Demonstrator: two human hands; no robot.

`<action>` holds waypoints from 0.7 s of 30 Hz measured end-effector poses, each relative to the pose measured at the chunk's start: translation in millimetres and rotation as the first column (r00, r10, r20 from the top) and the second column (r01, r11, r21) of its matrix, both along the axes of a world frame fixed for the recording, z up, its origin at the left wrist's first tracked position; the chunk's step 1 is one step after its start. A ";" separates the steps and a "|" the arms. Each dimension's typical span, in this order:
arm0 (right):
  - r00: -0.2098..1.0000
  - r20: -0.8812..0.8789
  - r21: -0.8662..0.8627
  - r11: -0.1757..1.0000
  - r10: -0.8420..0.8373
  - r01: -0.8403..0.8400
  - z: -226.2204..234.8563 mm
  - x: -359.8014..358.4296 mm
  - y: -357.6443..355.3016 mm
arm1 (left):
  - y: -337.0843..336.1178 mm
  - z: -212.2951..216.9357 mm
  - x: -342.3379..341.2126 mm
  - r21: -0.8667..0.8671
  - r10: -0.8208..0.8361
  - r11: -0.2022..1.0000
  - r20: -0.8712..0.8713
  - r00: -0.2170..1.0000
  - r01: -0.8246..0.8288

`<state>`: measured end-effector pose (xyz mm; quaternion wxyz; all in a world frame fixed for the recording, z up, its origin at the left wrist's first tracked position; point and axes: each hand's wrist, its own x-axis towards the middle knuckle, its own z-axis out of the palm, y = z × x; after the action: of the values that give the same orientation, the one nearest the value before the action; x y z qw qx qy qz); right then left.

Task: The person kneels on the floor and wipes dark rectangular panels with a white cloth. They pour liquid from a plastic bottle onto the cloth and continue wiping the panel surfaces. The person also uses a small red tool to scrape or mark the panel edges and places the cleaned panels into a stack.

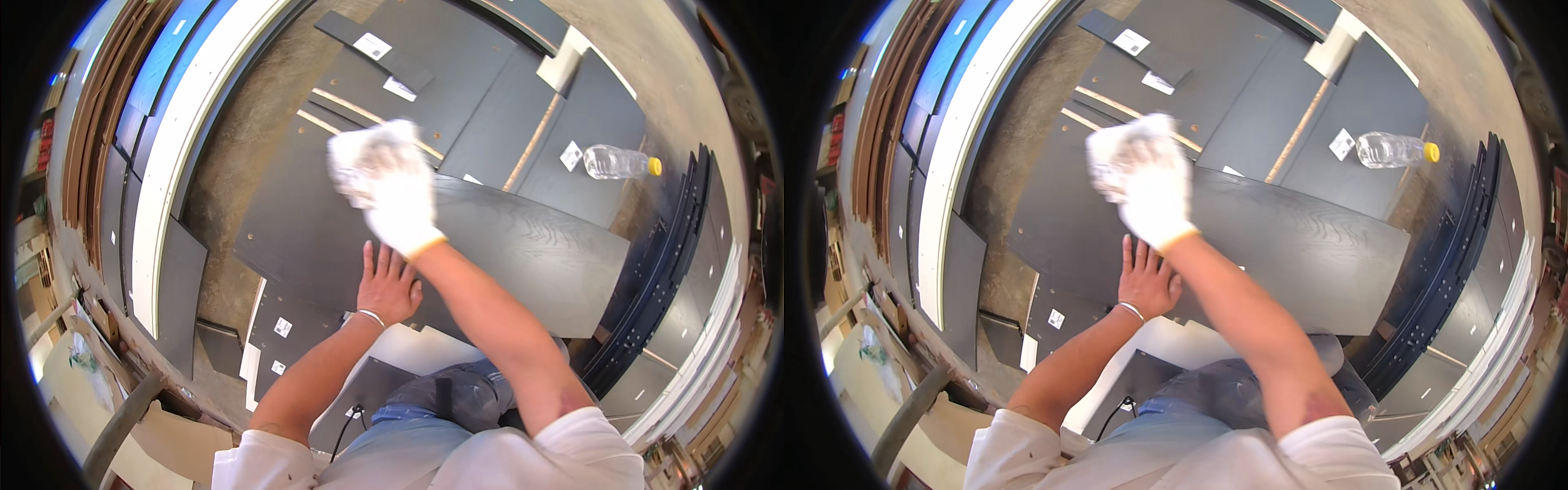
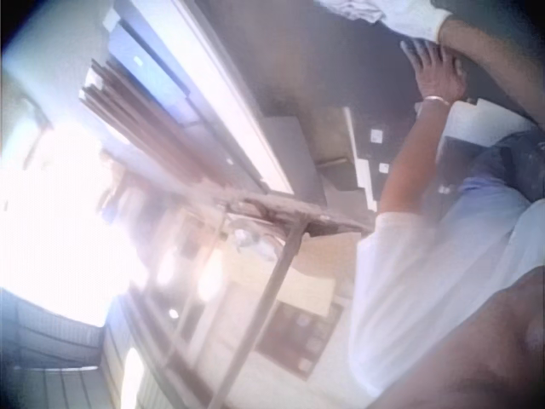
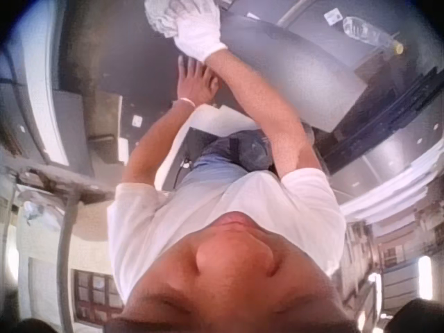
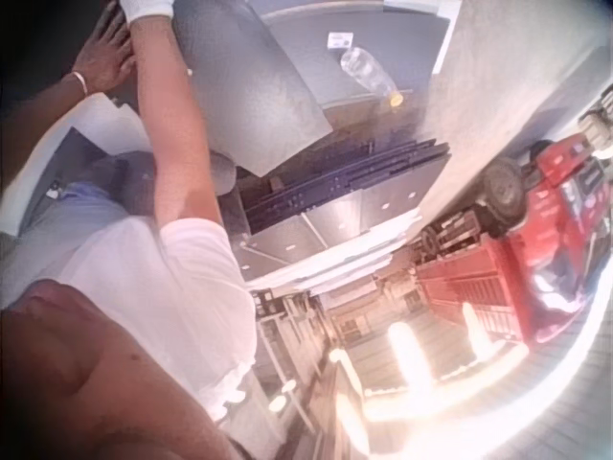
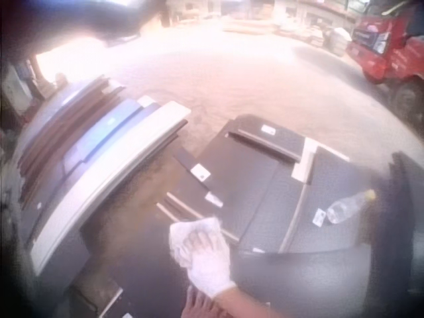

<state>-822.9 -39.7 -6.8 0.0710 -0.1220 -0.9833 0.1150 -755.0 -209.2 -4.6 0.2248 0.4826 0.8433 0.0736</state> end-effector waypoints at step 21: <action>0.999 -0.037 0.045 0.999 0.000 0.002 -12.7 11.8 4.0 | -3.2 -3.5 0.8 0.037 -0.025 0.999 -0.025 0.999 0.025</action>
<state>-811.1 -35.6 -19.5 0.0919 -0.1186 -0.9841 0.0951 -754.2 -212.4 -8.1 0.2064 0.4982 0.8383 0.0808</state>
